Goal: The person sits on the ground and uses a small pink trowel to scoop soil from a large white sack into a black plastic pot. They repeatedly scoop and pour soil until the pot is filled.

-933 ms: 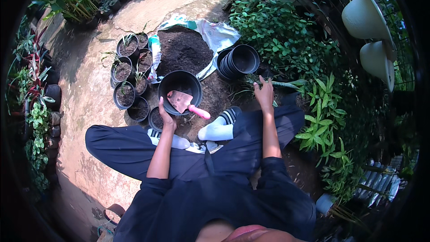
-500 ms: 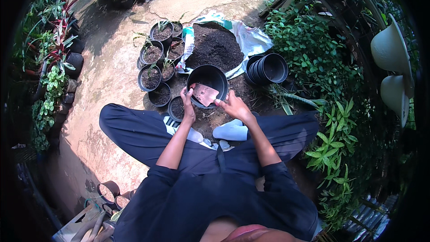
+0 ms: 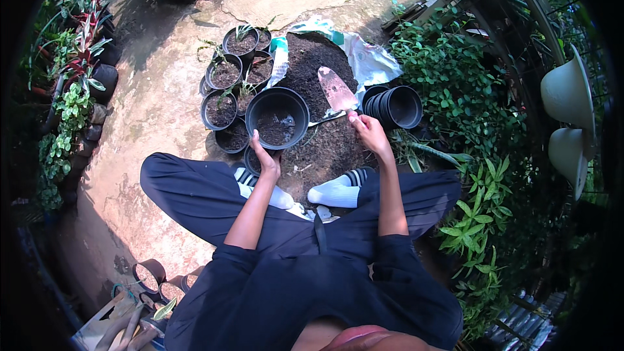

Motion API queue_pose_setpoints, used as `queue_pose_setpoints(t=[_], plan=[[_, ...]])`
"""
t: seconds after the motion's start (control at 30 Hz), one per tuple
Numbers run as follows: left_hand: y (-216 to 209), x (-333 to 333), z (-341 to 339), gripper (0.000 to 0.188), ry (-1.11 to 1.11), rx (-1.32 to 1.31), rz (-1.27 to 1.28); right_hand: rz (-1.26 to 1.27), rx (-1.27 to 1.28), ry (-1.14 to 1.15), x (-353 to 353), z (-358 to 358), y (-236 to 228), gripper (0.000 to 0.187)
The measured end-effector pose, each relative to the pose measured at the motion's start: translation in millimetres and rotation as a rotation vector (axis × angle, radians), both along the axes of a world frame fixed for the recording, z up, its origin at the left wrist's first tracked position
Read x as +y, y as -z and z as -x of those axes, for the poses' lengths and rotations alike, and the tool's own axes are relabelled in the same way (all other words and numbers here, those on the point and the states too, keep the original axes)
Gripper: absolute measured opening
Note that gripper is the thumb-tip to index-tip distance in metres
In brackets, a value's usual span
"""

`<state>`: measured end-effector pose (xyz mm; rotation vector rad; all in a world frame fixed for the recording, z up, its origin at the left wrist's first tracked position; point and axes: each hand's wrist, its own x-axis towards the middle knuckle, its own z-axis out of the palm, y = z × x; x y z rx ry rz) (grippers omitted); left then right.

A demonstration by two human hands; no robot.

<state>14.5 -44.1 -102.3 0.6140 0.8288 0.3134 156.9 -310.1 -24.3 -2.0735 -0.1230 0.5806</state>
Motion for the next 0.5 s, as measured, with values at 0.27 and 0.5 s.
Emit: queue_pose_setpoints(t=[0.27, 0.5], plan=[[10.7, 4.7, 1.2, 0.071, -0.030, -0.027, -0.017, 0.445, 0.081, 0.139, 48.4, 1.0, 144.0, 0.051], [-7.2, 3.7, 4.0, 0.077, -0.086, 0.016, 0.003, 0.381, 0.076, 0.250, 102.7, 0.2, 157.2, 0.053]])
